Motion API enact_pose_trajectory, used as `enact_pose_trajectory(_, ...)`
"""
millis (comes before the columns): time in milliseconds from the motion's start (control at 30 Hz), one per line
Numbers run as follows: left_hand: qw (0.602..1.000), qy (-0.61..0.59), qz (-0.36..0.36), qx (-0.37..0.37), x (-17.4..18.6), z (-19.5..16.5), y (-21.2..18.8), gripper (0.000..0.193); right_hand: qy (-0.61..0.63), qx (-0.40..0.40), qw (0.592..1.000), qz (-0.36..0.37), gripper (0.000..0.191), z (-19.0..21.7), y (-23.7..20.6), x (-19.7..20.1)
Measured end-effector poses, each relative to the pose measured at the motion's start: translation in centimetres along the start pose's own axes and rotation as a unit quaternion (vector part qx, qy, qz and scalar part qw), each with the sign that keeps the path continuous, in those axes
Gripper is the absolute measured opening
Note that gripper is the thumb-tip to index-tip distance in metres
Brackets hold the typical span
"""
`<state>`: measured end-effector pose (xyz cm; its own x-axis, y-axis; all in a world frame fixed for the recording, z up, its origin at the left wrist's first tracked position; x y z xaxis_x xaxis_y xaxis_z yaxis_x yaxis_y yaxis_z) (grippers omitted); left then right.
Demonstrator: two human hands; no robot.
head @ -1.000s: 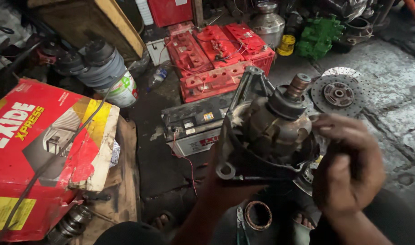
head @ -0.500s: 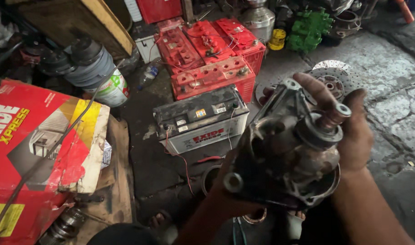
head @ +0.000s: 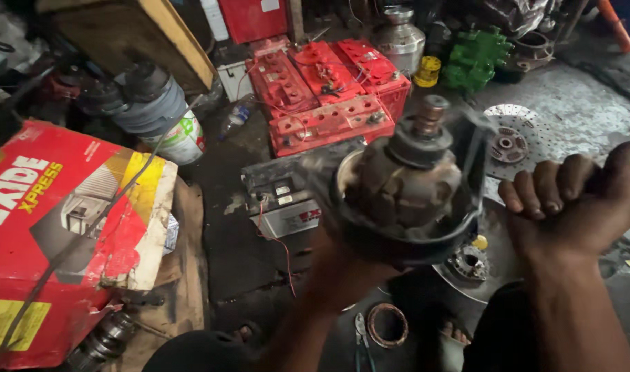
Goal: The person uses a screwdriver to adjust internal components of a disassembled alternator while connecting it to a car battery. They then rotate the alternator's pulley to test its operation.
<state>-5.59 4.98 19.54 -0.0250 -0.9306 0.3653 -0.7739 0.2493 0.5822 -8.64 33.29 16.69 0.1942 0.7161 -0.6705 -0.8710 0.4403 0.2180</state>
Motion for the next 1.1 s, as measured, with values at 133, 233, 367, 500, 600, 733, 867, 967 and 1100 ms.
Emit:
enact_pose_trajectory(133, 0.974, -0.140, 0.042, 0.171, 0.8, 0.2, 0.0, 0.064, 0.064, -0.045, 0.997, 0.017, 0.062, -0.7, -0.8, -2.8)
enact_pose_trajectory(233, 0.940, -0.201, 0.071, 0.268, 0.6, -0.4, -0.1, 0.059, -0.010, -0.096, 0.994, 0.057, 0.058, -1.6, -2.4, -5.4)
enact_pose_trajectory(367, 0.865, -0.409, 0.056, 0.284, -0.6, -1.1, 0.1, 0.060, 0.036, -0.239, 0.967, 0.085, 0.077, -3.7, -4.9, -8.9)
enact_pose_trajectory(500, 0.848, -0.455, 0.036, 0.269, -1.2, 0.2, -0.6, 0.058, 0.088, -0.275, 0.955, 0.066, 0.069, -4.9, -5.5, -9.8)
enact_pose_trajectory(600, 0.861, -0.367, 0.023, 0.351, -1.7, 3.1, -1.9, 0.050, -0.007, -0.284, 0.958, 0.036, 0.070, -6.6, -5.6, -8.4)
enact_pose_trajectory(733, 0.826, -0.290, 0.001, 0.484, -2.2, 7.1, -4.9, 0.028, -0.229, -0.298, 0.926, 0.027, 0.057, -9.9, -6.5, -6.0)
enact_pose_trajectory(867, 0.728, -0.271, -0.084, 0.624, -2.2, 9.8, -9.7, 0.024, -0.253, -0.364, 0.896, 0.014, 0.046, -13.5, -9.2, -3.9)
enact_pose_trajectory(967, 0.721, -0.251, -0.058, 0.644, -2.1, 10.4, -12.2, 0.024, -0.258, -0.435, 0.863, -0.004, 0.044, -16.0, -11.9, -1.6)
enact_pose_trajectory(1100, 0.681, -0.032, 0.020, 0.731, -0.8, 11.0, -15.0, 0.035, -0.234, -0.504, 0.831, -0.031, 0.047, -18.8, -15.8, 2.3)
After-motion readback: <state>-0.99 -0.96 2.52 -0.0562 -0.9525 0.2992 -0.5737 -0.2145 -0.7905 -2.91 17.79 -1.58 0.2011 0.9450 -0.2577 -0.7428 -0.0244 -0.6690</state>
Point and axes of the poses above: each hand's wrist, its own y-axis towards the middle knuckle, its own x-axis out of the back of the hand, z = x × y, the point moved 4 cm from there along y, towards the middle knuckle, and after that the axes turned 7 degrees about x, right-handed, at the moved point
